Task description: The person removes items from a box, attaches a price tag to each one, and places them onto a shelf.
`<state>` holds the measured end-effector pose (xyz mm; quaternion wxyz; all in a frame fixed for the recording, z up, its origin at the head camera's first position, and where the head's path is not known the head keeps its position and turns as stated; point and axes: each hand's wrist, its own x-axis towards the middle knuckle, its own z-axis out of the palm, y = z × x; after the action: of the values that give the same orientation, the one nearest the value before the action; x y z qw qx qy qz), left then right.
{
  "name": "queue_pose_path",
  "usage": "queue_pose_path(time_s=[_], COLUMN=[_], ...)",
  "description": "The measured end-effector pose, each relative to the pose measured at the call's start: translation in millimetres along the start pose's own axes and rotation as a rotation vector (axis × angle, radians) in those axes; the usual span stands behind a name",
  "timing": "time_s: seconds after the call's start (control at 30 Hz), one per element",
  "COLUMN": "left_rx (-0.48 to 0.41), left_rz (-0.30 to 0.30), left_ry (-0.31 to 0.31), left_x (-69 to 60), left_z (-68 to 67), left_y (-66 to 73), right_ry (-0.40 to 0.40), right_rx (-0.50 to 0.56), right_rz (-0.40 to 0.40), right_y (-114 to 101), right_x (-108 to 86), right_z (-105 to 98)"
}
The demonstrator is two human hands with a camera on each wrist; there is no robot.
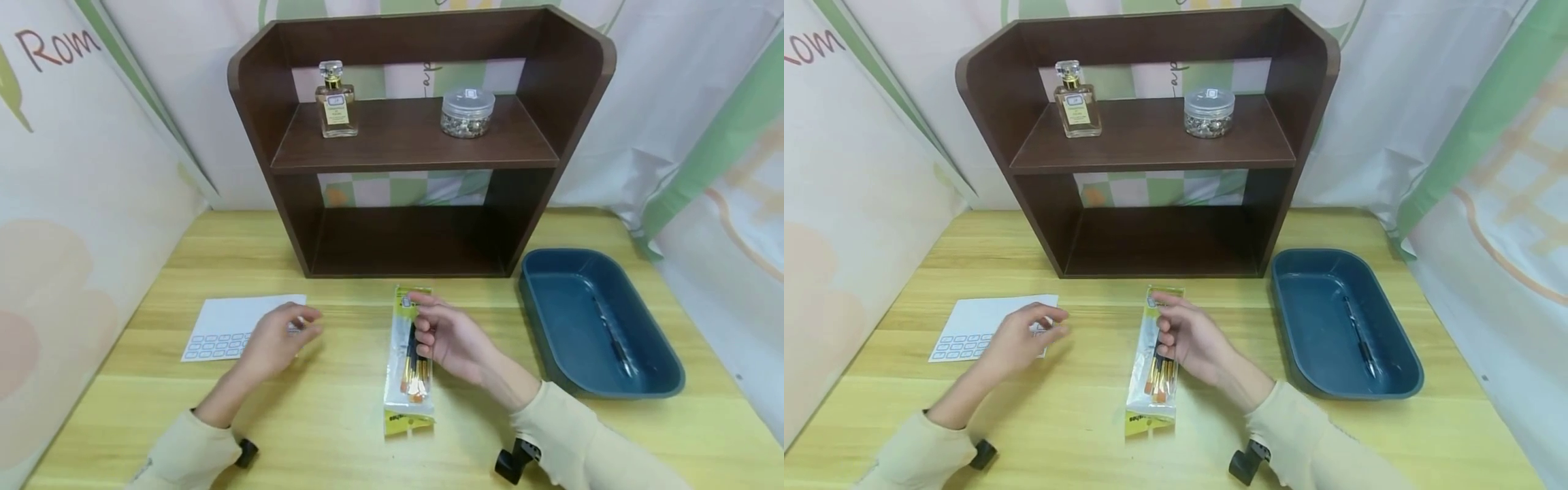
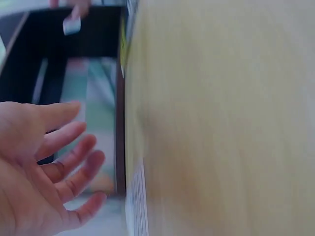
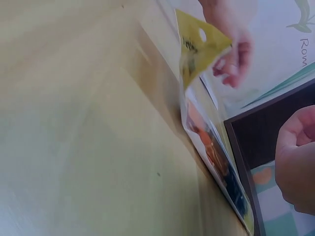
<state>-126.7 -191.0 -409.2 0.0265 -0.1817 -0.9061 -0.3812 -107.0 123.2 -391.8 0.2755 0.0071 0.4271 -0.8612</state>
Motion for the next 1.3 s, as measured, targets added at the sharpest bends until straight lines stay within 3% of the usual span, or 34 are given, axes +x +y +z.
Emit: queue_pose_path(time_s=[0.17,0.3,0.53,0.77,0.87,1.0,1.17,1.3], left_rx=[-0.312,-0.464,-0.515,-0.59,-0.596,-0.571,-0.473,-0.368], left_rz=[-0.004,-0.042,-0.067,-0.146,-0.146,-0.12,-0.076,-0.005], left_ry=[-0.052,-0.086,-0.067,-0.003,-0.001,-0.039,-0.149,-0.244], left_x=[16.8,29.1,41.8,44.7,44.6,44.1,43.3,44.2], left_z=[29.5,48.0,71.2,79.1,77.7,72.2,63.6,60.0], left_y=[30.9,48.6,64.9,72.4,72.5,71.1,69.8,70.7], right_ry=[-0.028,-0.047,-0.082,-0.104,-0.086,0.018,0.13,0.115], right_rx=[0.063,0.11,0.162,0.111,-0.01,-0.28,-0.666,-1.053], right_rz=[-0.01,-0.014,-0.024,-0.052,-0.082,-0.14,-0.248,-0.35], right_y=[6,9,11,10,5,-5,-18,-22], right_x=[-1.5,-2.0,-4.1,-7.4,-8.7,-9.4,-6.1,-0.8], right_z=[2,3,6,7,5,0,-10,-12])
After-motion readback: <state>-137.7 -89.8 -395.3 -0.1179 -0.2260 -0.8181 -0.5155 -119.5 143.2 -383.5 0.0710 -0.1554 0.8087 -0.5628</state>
